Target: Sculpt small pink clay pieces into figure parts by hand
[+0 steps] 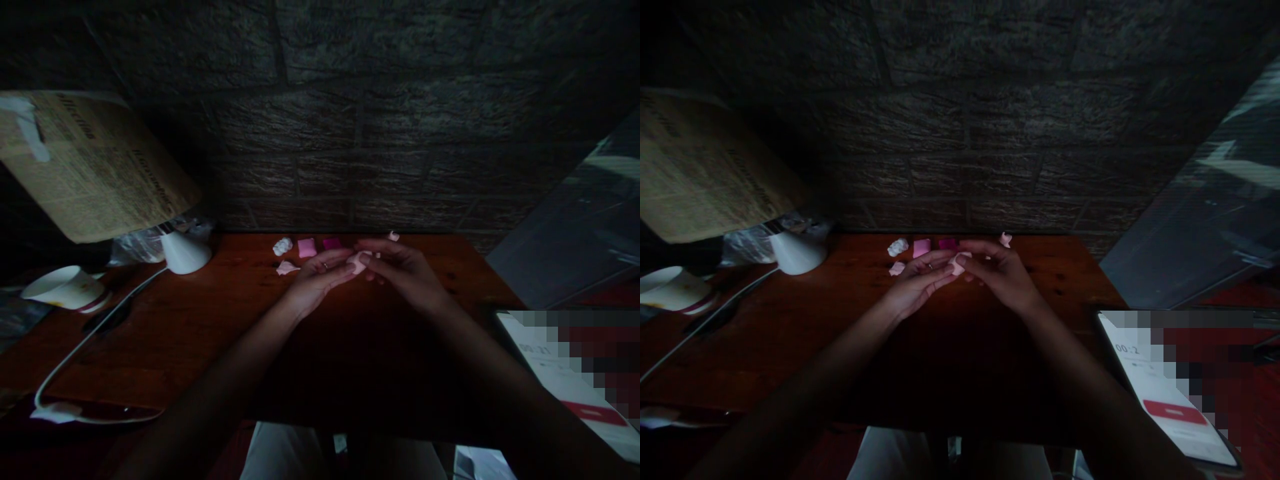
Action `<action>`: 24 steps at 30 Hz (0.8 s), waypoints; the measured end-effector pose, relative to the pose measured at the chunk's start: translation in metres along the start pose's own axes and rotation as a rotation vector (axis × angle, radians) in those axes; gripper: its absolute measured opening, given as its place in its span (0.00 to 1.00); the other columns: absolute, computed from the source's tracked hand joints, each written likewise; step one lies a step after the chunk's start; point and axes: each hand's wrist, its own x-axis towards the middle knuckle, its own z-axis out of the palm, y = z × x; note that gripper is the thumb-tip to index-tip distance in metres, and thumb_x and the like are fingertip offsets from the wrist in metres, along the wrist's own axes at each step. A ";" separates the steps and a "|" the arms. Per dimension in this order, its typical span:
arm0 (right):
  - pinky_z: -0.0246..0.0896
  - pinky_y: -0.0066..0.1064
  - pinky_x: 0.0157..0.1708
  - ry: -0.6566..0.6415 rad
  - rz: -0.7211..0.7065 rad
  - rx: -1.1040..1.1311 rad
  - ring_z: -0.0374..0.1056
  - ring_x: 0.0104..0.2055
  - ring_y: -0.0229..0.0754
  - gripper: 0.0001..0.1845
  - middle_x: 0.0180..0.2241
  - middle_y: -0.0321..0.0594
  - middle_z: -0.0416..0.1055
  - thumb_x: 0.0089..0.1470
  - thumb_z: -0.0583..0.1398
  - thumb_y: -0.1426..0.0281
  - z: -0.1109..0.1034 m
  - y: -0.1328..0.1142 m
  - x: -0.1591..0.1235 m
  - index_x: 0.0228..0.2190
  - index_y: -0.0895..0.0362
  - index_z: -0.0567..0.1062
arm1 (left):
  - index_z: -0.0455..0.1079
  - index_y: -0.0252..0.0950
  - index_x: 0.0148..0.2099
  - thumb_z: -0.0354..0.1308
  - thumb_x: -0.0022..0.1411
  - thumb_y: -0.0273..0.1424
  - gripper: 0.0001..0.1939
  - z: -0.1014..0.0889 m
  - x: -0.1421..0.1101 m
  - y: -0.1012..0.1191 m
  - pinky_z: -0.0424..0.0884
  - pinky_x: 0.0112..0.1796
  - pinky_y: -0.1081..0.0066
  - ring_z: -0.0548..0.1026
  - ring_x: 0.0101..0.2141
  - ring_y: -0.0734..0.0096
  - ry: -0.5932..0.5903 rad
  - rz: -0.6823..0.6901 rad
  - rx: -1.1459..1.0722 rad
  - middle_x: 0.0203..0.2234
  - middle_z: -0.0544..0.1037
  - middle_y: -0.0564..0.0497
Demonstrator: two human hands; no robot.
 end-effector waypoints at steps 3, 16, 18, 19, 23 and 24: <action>0.66 0.29 0.25 0.006 0.000 0.009 0.72 0.27 0.35 0.18 0.36 0.38 0.81 0.50 0.72 0.60 0.000 0.001 0.000 0.43 0.51 0.83 | 0.83 0.38 0.44 0.75 0.49 0.26 0.17 0.000 0.001 -0.002 0.73 0.54 0.61 0.82 0.45 0.63 -0.007 0.023 0.044 0.42 0.85 0.48; 0.64 0.29 0.25 0.056 0.048 0.036 0.70 0.25 0.35 0.18 0.32 0.38 0.80 0.47 0.73 0.59 0.003 0.002 0.000 0.39 0.54 0.84 | 0.82 0.39 0.42 0.76 0.48 0.28 0.16 -0.001 0.000 -0.006 0.70 0.55 0.59 0.81 0.44 0.64 0.030 0.150 0.218 0.41 0.85 0.50; 0.64 0.29 0.25 0.057 0.044 0.038 0.70 0.25 0.35 0.18 0.32 0.39 0.81 0.47 0.73 0.59 0.003 0.003 0.000 0.40 0.54 0.84 | 0.82 0.38 0.42 0.76 0.49 0.29 0.15 0.000 0.000 -0.005 0.71 0.54 0.59 0.81 0.44 0.64 0.030 0.150 0.228 0.40 0.85 0.49; 0.65 0.30 0.25 0.054 0.042 0.039 0.70 0.25 0.35 0.18 0.33 0.39 0.81 0.48 0.73 0.60 0.003 0.003 0.000 0.40 0.54 0.84 | 0.82 0.38 0.41 0.75 0.50 0.30 0.15 0.001 -0.001 -0.005 0.71 0.54 0.60 0.81 0.43 0.64 0.021 0.142 0.231 0.40 0.85 0.49; 0.66 0.30 0.25 0.003 0.034 0.036 0.71 0.25 0.35 0.17 0.34 0.39 0.81 0.49 0.72 0.61 0.006 0.003 0.000 0.41 0.53 0.84 | 0.83 0.37 0.40 0.74 0.52 0.32 0.12 0.003 -0.001 -0.004 0.73 0.52 0.61 0.81 0.42 0.64 -0.019 0.110 0.240 0.39 0.85 0.48; 0.66 0.29 0.25 -0.009 0.035 0.034 0.71 0.25 0.35 0.17 0.34 0.39 0.81 0.49 0.72 0.61 0.006 0.003 0.000 0.41 0.53 0.84 | 0.83 0.37 0.40 0.74 0.51 0.32 0.12 0.003 -0.001 -0.004 0.73 0.52 0.62 0.81 0.41 0.64 -0.023 0.105 0.242 0.39 0.85 0.48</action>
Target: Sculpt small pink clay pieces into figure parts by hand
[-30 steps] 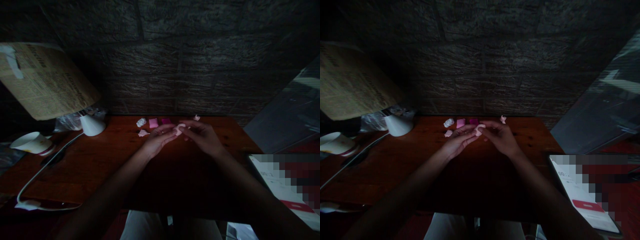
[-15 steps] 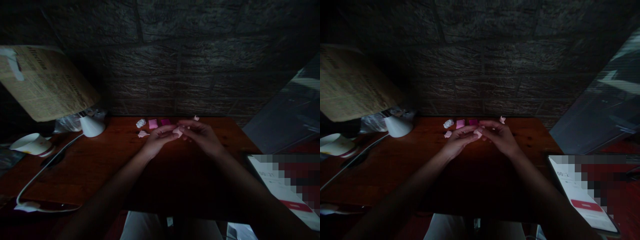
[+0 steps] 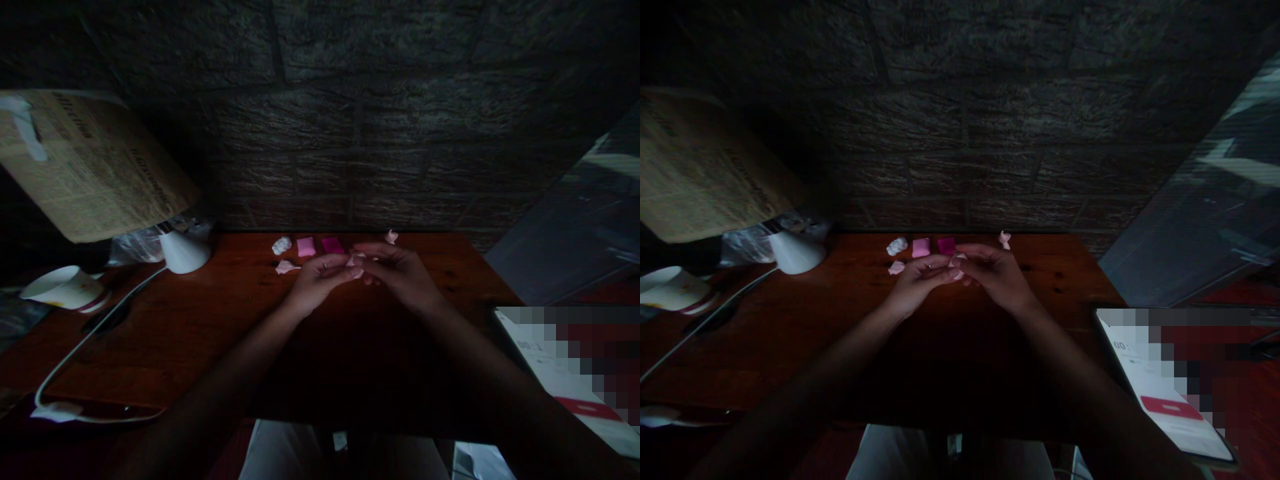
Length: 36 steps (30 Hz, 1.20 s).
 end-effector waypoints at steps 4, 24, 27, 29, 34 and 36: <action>0.64 0.28 0.24 0.026 0.001 -0.011 0.71 0.25 0.35 0.18 0.30 0.38 0.81 0.49 0.72 0.57 0.000 0.000 0.000 0.40 0.53 0.84 | 0.82 0.36 0.39 0.75 0.50 0.32 0.13 -0.001 0.000 -0.002 0.74 0.48 0.64 0.81 0.39 0.66 0.003 -0.017 -0.010 0.37 0.85 0.49; 0.67 0.30 0.26 0.033 -0.029 -0.012 0.70 0.25 0.35 0.15 0.31 0.37 0.81 0.51 0.71 0.59 -0.001 0.001 0.000 0.39 0.53 0.84 | 0.82 0.38 0.43 0.75 0.51 0.36 0.16 0.000 -0.001 -0.003 0.73 0.52 0.59 0.81 0.44 0.62 0.023 -0.036 -0.002 0.39 0.85 0.48; 0.68 0.30 0.26 0.028 -0.019 -0.029 0.70 0.24 0.35 0.16 0.30 0.38 0.80 0.51 0.71 0.58 -0.001 0.000 0.000 0.39 0.54 0.84 | 0.83 0.39 0.43 0.75 0.52 0.35 0.15 0.000 -0.002 -0.003 0.74 0.52 0.59 0.82 0.43 0.62 0.037 -0.036 -0.006 0.39 0.85 0.47; 0.69 0.30 0.26 0.019 -0.030 -0.044 0.70 0.24 0.35 0.16 0.31 0.38 0.81 0.51 0.71 0.58 0.000 0.000 0.000 0.39 0.54 0.84 | 0.83 0.38 0.41 0.75 0.51 0.33 0.14 0.000 -0.002 -0.004 0.74 0.52 0.59 0.82 0.42 0.62 0.053 -0.013 0.011 0.39 0.85 0.47; 0.71 0.30 0.25 0.009 -0.074 -0.058 0.72 0.25 0.36 0.17 0.31 0.38 0.81 0.49 0.72 0.55 0.004 -0.002 0.000 0.37 0.53 0.84 | 0.84 0.38 0.40 0.74 0.51 0.30 0.12 -0.001 -0.001 -0.005 0.73 0.53 0.60 0.82 0.43 0.62 0.096 0.063 0.107 0.41 0.86 0.46; 0.71 0.30 0.25 0.012 -0.077 -0.074 0.72 0.25 0.36 0.17 0.31 0.38 0.81 0.49 0.72 0.55 0.005 -0.002 -0.001 0.36 0.53 0.84 | 0.84 0.38 0.40 0.74 0.52 0.30 0.11 0.000 -0.001 -0.006 0.73 0.54 0.59 0.82 0.44 0.61 0.108 0.080 0.147 0.41 0.86 0.46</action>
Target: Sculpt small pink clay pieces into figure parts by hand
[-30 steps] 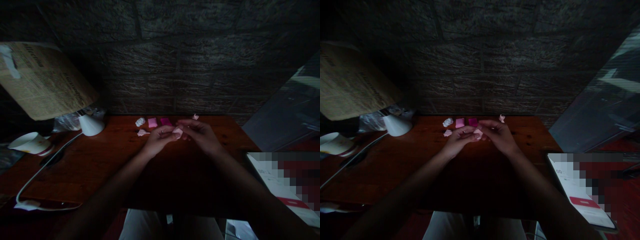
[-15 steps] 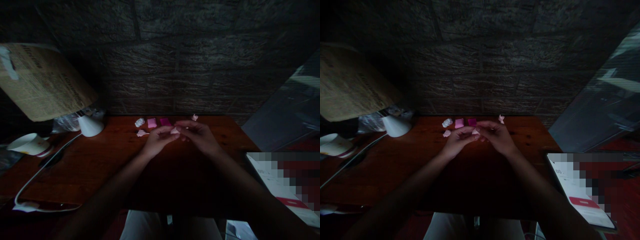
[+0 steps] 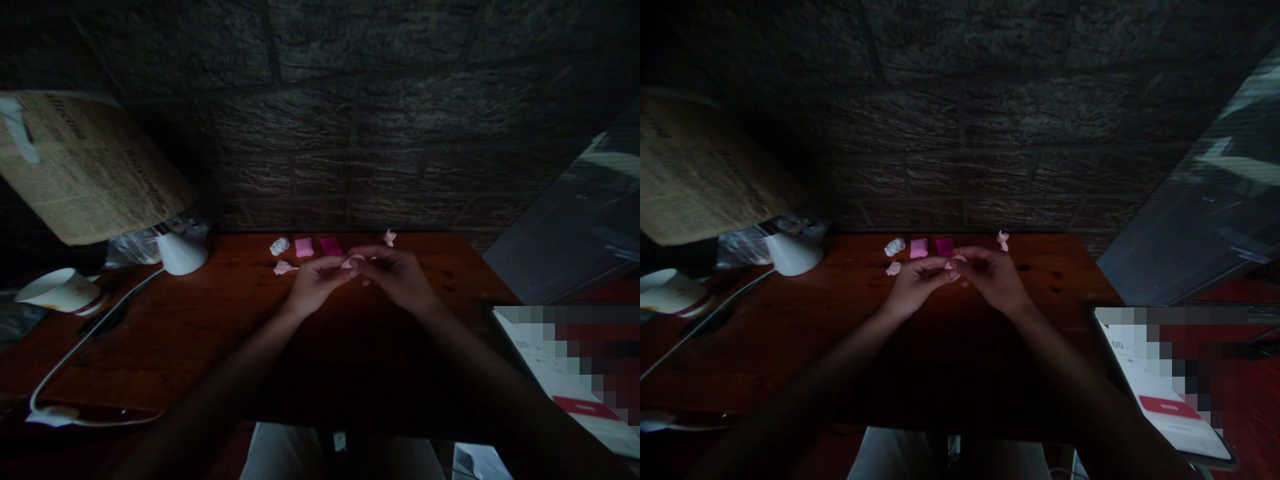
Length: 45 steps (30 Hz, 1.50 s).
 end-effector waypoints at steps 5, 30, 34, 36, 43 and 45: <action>0.72 0.31 0.26 0.008 -0.036 -0.040 0.71 0.25 0.36 0.14 0.33 0.39 0.81 0.53 0.70 0.57 -0.003 0.001 0.000 0.38 0.53 0.84 | 0.83 0.38 0.43 0.73 0.53 0.32 0.14 0.000 0.000 0.001 0.74 0.54 0.59 0.81 0.46 0.60 -0.018 -0.027 -0.037 0.43 0.85 0.46; 0.66 0.31 0.26 0.106 0.016 -0.064 0.67 0.23 0.35 0.10 0.26 0.36 0.79 0.50 0.71 0.60 -0.003 -0.005 0.000 0.33 0.51 0.86 | 0.78 0.34 0.44 0.75 0.48 0.30 0.20 -0.007 0.006 -0.009 0.79 0.49 0.58 0.83 0.41 0.63 -0.021 0.057 -0.037 0.41 0.85 0.47; 0.63 0.29 0.26 0.089 0.103 0.038 0.67 0.24 0.34 0.10 0.25 0.34 0.78 0.47 0.72 0.60 -0.005 -0.005 0.000 0.32 0.50 0.86 | 0.78 0.34 0.45 0.74 0.52 0.30 0.18 -0.008 0.006 -0.010 0.80 0.49 0.58 0.83 0.42 0.62 -0.041 0.083 0.033 0.42 0.85 0.46; 0.61 0.26 0.24 0.113 0.183 0.139 0.68 0.24 0.33 0.12 0.26 0.34 0.78 0.46 0.73 0.59 -0.007 -0.003 0.001 0.33 0.50 0.86 | 0.78 0.35 0.47 0.73 0.53 0.30 0.18 -0.008 0.006 -0.010 0.80 0.49 0.58 0.83 0.43 0.61 -0.047 0.118 0.061 0.43 0.85 0.45; 0.62 0.20 0.25 0.020 0.461 0.345 0.71 0.29 0.32 0.14 0.32 0.37 0.81 0.41 0.76 0.64 -0.015 0.003 0.004 0.33 0.52 0.85 | 0.78 0.35 0.47 0.72 0.55 0.30 0.16 -0.007 0.004 -0.009 0.83 0.46 0.61 0.85 0.41 0.63 -0.031 0.201 0.167 0.42 0.86 0.47; 0.62 0.19 0.25 0.020 0.475 0.357 0.72 0.29 0.31 0.13 0.32 0.37 0.81 0.42 0.76 0.64 -0.015 0.003 0.004 0.33 0.53 0.85 | 0.78 0.35 0.47 0.72 0.55 0.30 0.17 -0.006 0.003 -0.009 0.83 0.46 0.61 0.85 0.41 0.63 -0.031 0.202 0.172 0.42 0.86 0.47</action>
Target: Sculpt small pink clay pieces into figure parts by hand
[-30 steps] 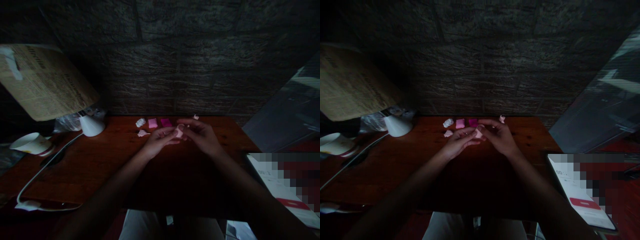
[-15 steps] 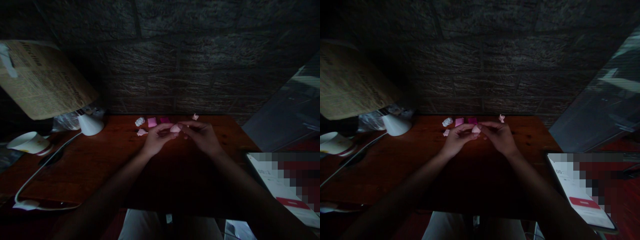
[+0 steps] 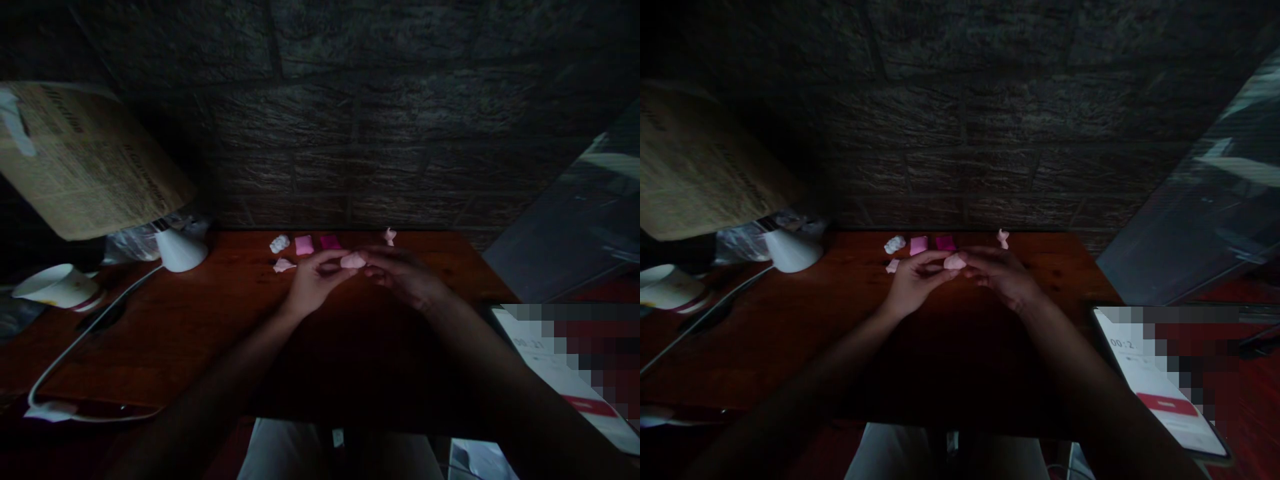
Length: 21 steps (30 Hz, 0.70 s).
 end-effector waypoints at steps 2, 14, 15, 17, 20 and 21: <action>0.63 0.19 0.25 -0.006 0.017 0.028 0.72 0.30 0.31 0.13 0.32 0.36 0.81 0.43 0.76 0.64 0.000 0.000 0.000 0.32 0.52 0.85 | 0.78 0.35 0.49 0.72 0.55 0.30 0.19 0.000 0.000 0.000 0.82 0.47 0.60 0.84 0.42 0.62 -0.010 -0.012 -0.002 0.43 0.86 0.46; 0.66 0.22 0.29 -0.127 0.069 0.077 0.75 0.34 0.36 0.13 0.35 0.37 0.82 0.44 0.76 0.63 0.004 0.001 -0.002 0.33 0.52 0.84 | 0.77 0.34 0.47 0.72 0.54 0.32 0.18 -0.005 -0.001 -0.002 0.84 0.42 0.63 0.85 0.40 0.61 -0.084 -0.100 -0.131 0.44 0.85 0.45; 0.66 0.22 0.30 -0.127 0.078 0.079 0.75 0.35 0.36 0.13 0.36 0.37 0.82 0.44 0.76 0.63 0.004 0.001 -0.002 0.33 0.52 0.84 | 0.77 0.35 0.48 0.72 0.54 0.32 0.19 -0.005 -0.001 0.000 0.84 0.42 0.63 0.85 0.40 0.61 -0.086 -0.094 -0.126 0.44 0.85 0.45; 0.67 0.24 0.31 -0.131 0.083 0.066 0.75 0.36 0.37 0.14 0.38 0.38 0.82 0.44 0.76 0.63 0.003 0.000 -0.003 0.34 0.52 0.84 | 0.77 0.35 0.50 0.73 0.53 0.31 0.21 -0.004 0.000 0.002 0.83 0.44 0.62 0.85 0.41 0.61 -0.107 -0.073 -0.099 0.45 0.84 0.45; 0.67 0.25 0.33 -0.142 0.087 0.012 0.74 0.36 0.37 0.13 0.40 0.39 0.82 0.45 0.75 0.65 0.002 0.001 -0.004 0.35 0.53 0.84 | 0.78 0.36 0.50 0.72 0.55 0.31 0.19 -0.003 0.000 0.003 0.82 0.46 0.61 0.84 0.42 0.62 -0.134 -0.021 -0.047 0.45 0.84 0.45; 0.66 0.25 0.33 -0.138 0.087 -0.003 0.73 0.35 0.36 0.12 0.39 0.39 0.82 0.45 0.75 0.65 0.002 0.002 -0.004 0.35 0.53 0.84 | 0.78 0.36 0.49 0.71 0.56 0.30 0.18 -0.004 0.000 0.002 0.82 0.46 0.61 0.84 0.42 0.62 -0.141 -0.009 -0.036 0.44 0.85 0.45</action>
